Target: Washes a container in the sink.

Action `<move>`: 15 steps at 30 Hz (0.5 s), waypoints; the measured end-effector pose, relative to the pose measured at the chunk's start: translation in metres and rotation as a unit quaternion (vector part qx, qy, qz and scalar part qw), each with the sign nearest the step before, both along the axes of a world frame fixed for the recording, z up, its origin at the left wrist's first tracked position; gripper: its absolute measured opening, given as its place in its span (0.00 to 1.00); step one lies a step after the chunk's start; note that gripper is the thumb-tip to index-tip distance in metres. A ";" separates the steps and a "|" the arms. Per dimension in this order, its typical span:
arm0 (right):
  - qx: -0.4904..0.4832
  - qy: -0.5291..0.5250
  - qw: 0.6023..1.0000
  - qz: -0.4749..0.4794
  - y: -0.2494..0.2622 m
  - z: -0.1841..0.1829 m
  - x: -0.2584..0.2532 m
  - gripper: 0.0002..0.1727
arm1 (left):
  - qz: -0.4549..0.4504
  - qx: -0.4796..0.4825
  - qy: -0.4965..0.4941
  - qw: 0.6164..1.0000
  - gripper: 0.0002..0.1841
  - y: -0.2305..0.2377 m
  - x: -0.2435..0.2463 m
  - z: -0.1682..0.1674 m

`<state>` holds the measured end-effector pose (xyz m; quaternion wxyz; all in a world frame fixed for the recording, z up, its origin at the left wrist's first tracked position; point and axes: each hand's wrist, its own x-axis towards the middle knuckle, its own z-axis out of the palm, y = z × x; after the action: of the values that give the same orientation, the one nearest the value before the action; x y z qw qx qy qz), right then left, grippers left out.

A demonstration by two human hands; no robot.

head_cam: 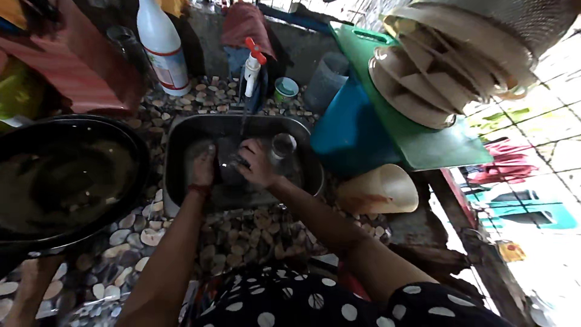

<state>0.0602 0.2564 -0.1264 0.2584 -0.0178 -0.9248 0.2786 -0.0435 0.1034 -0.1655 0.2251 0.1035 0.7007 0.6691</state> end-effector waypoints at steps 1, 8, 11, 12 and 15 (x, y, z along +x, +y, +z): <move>-0.029 -0.019 0.999 -0.020 0.004 0.003 -0.004 0.17 | 0.008 -0.007 0.019 1.000 0.27 0.001 -0.001 -0.002; -0.072 -0.039 0.996 -0.037 0.000 0.004 -0.013 0.17 | 0.108 -0.074 0.065 0.989 0.27 0.014 0.009 0.012; -0.009 -0.035 0.998 0.048 -0.012 0.004 -0.008 0.16 | 0.122 -0.065 0.054 0.989 0.26 0.012 0.005 0.011; -0.054 -0.055 0.997 0.007 -0.007 0.008 -0.014 0.18 | 0.121 -0.057 0.057 0.989 0.25 0.011 0.004 0.010; -0.212 -0.135 0.961 -0.117 0.012 0.020 -0.037 0.24 | 0.134 -0.058 0.058 0.988 0.26 0.008 0.002 0.006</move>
<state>0.0227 0.2683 -0.1066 0.1517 -0.2179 -0.8623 0.4312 -0.0420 0.1118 -0.1593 0.0982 0.0338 0.7579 0.6441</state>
